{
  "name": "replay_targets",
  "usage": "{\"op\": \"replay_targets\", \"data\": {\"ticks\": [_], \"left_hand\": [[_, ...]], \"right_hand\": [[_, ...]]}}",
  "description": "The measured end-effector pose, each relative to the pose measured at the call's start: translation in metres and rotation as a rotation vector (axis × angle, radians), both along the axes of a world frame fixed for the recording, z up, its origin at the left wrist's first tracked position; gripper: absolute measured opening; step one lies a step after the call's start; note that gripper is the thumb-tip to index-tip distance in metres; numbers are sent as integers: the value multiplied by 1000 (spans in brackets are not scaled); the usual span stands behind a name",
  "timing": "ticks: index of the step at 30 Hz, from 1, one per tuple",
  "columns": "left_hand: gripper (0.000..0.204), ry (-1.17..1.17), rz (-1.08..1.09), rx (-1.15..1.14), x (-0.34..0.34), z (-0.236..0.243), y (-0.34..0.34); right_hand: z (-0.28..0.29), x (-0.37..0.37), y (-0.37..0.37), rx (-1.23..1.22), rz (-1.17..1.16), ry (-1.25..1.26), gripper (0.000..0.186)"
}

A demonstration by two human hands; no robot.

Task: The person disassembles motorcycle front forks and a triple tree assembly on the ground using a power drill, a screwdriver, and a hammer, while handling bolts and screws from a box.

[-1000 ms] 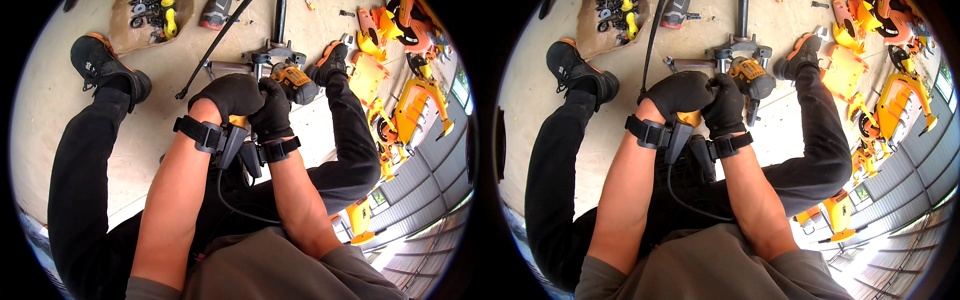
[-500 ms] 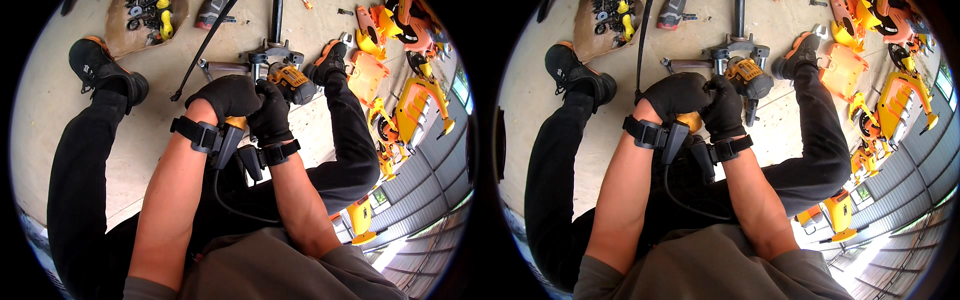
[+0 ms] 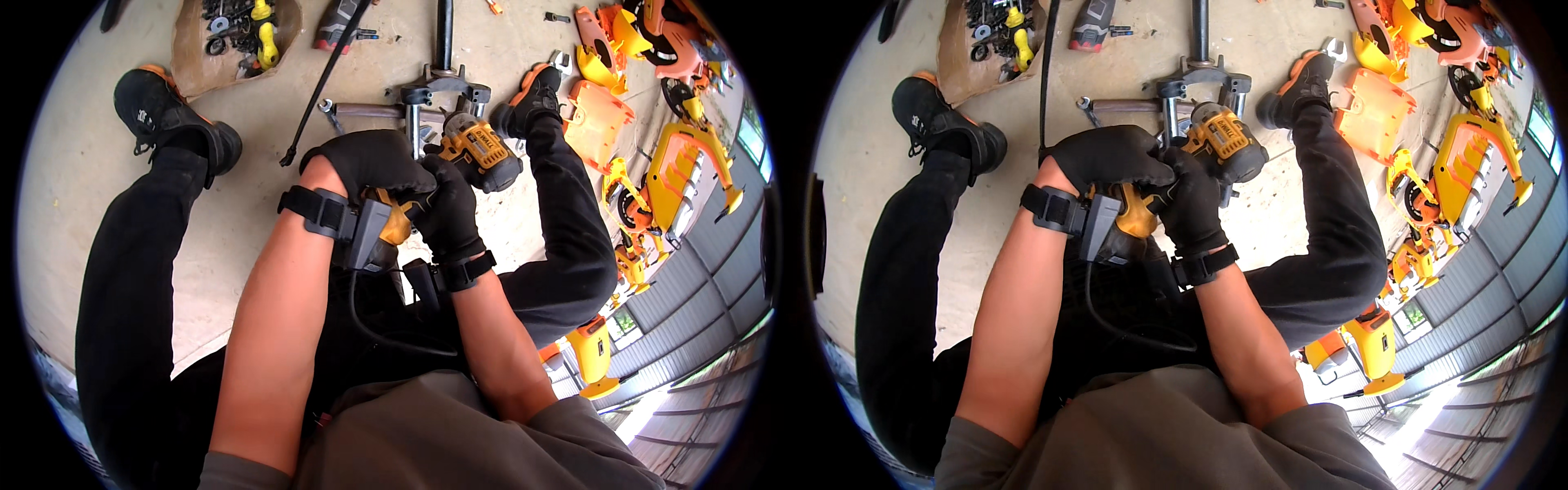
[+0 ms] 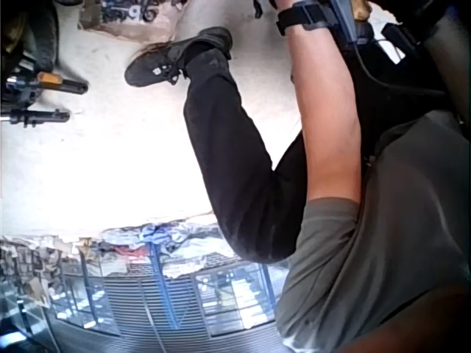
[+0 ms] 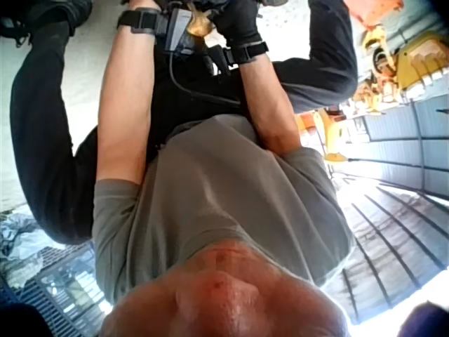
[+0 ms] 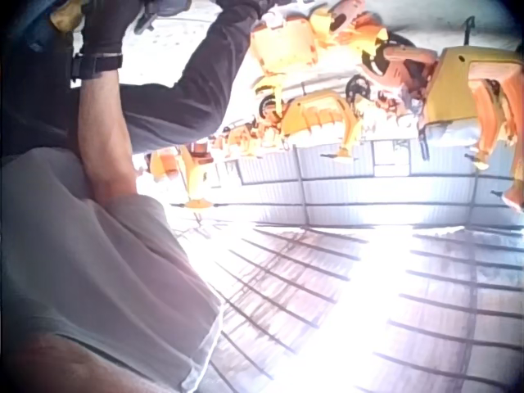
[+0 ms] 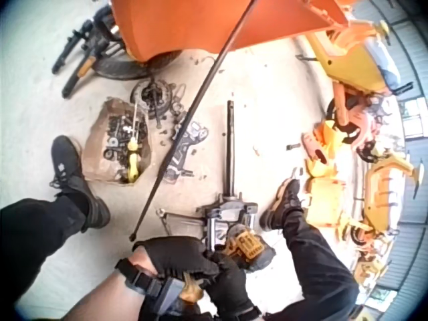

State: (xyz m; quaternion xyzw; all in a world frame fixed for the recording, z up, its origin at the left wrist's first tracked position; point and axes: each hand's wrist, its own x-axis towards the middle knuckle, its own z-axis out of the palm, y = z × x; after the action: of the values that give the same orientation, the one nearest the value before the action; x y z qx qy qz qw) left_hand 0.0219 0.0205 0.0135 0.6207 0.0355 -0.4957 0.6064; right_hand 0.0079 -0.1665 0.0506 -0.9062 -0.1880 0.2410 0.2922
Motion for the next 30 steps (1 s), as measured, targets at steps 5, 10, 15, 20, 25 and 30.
{"op": "replay_targets", "data": {"ticks": [5, 10, 15, 20, 25, 30], "left_hand": [[40, -60, 157, -51, -1, -29, -21], [40, -175, 580, 727, 32, -48, -83], [44, -223, 426, 893, 63, -62, -115], [29, -373, 452, 1000, 71, -84, -127], [24, -487, 380, 1033, 75, -88, -125], [19, -494, 489, 833, 56, -74, -94]], "right_hand": [[0, 0, -17, 529, -890, 577, 21], [-3, 10, -69, -53, -537, 278, 29], [1, 13, -87, 146, -445, 34, 31], [-18, 10, -92, 357, -729, 157, 20], [-14, 14, -85, 544, -964, 335, 14], [-10, 19, -90, 475, -919, 321, 14]]}}
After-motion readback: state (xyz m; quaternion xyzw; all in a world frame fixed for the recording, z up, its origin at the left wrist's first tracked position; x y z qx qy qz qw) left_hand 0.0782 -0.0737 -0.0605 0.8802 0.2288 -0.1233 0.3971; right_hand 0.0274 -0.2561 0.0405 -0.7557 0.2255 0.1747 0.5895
